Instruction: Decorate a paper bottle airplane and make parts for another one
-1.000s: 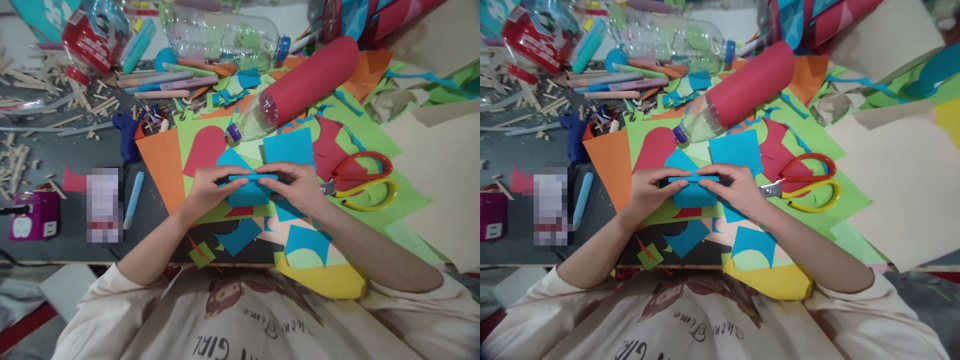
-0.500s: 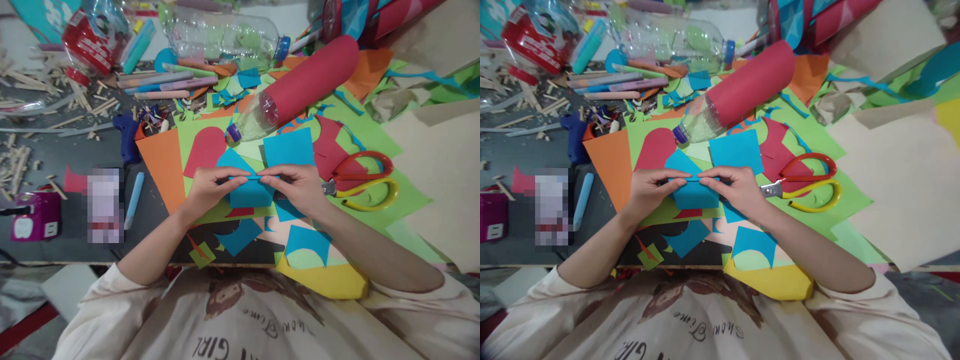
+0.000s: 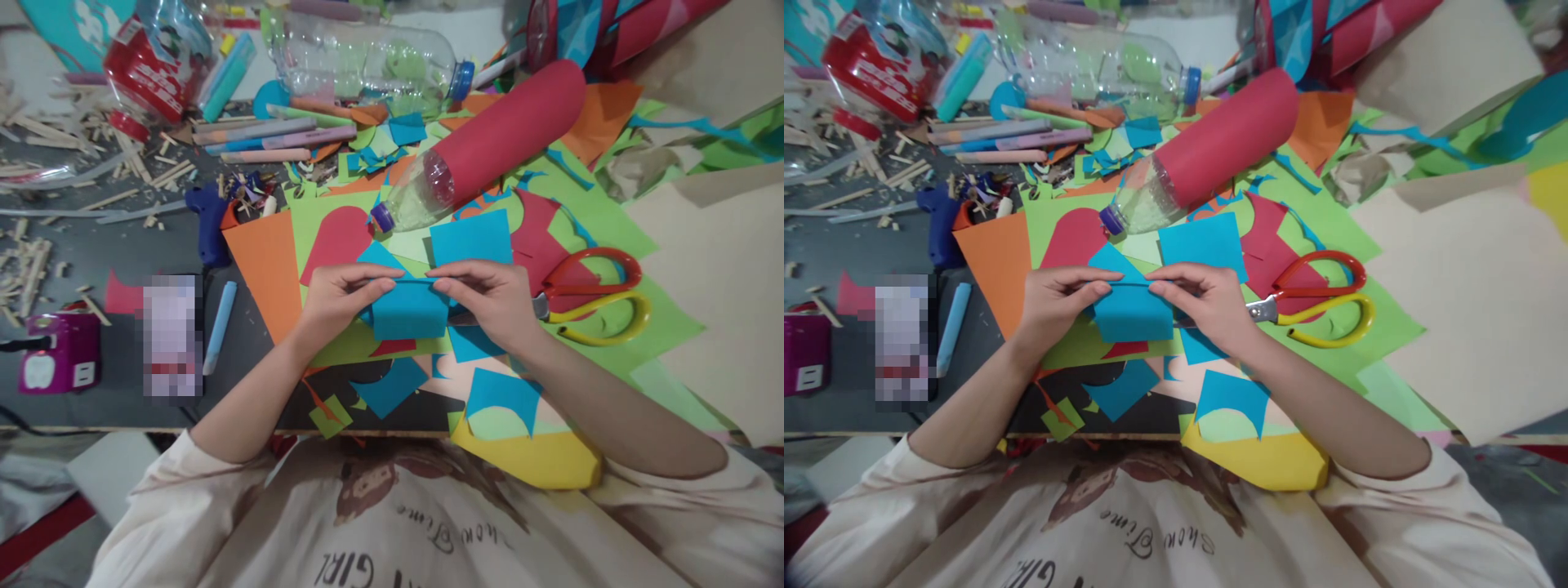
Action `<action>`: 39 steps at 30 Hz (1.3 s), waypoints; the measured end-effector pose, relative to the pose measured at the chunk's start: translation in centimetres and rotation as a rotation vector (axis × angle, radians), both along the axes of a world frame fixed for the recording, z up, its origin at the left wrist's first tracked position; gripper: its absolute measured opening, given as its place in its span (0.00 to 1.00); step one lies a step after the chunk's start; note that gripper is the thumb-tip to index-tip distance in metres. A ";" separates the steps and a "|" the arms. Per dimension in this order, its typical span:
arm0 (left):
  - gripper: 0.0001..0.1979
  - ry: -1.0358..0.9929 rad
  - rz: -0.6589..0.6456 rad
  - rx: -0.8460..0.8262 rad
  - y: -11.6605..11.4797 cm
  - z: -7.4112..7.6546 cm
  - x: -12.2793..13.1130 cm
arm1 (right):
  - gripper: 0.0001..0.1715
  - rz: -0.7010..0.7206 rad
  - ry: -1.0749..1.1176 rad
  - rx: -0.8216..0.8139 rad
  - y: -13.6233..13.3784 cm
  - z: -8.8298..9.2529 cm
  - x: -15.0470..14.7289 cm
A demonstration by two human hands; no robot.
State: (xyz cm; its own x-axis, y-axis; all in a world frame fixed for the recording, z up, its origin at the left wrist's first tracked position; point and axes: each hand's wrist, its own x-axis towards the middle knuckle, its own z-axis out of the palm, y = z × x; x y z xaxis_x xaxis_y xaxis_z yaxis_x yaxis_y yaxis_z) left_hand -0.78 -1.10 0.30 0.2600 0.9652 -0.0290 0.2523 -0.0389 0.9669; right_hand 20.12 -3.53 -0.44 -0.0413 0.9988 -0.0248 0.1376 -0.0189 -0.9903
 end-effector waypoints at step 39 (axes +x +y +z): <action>0.09 0.156 -0.174 0.251 -0.5 0.3 0.0 | 0.10 0.191 -0.126 -0.004 -0.1 0.9 0.0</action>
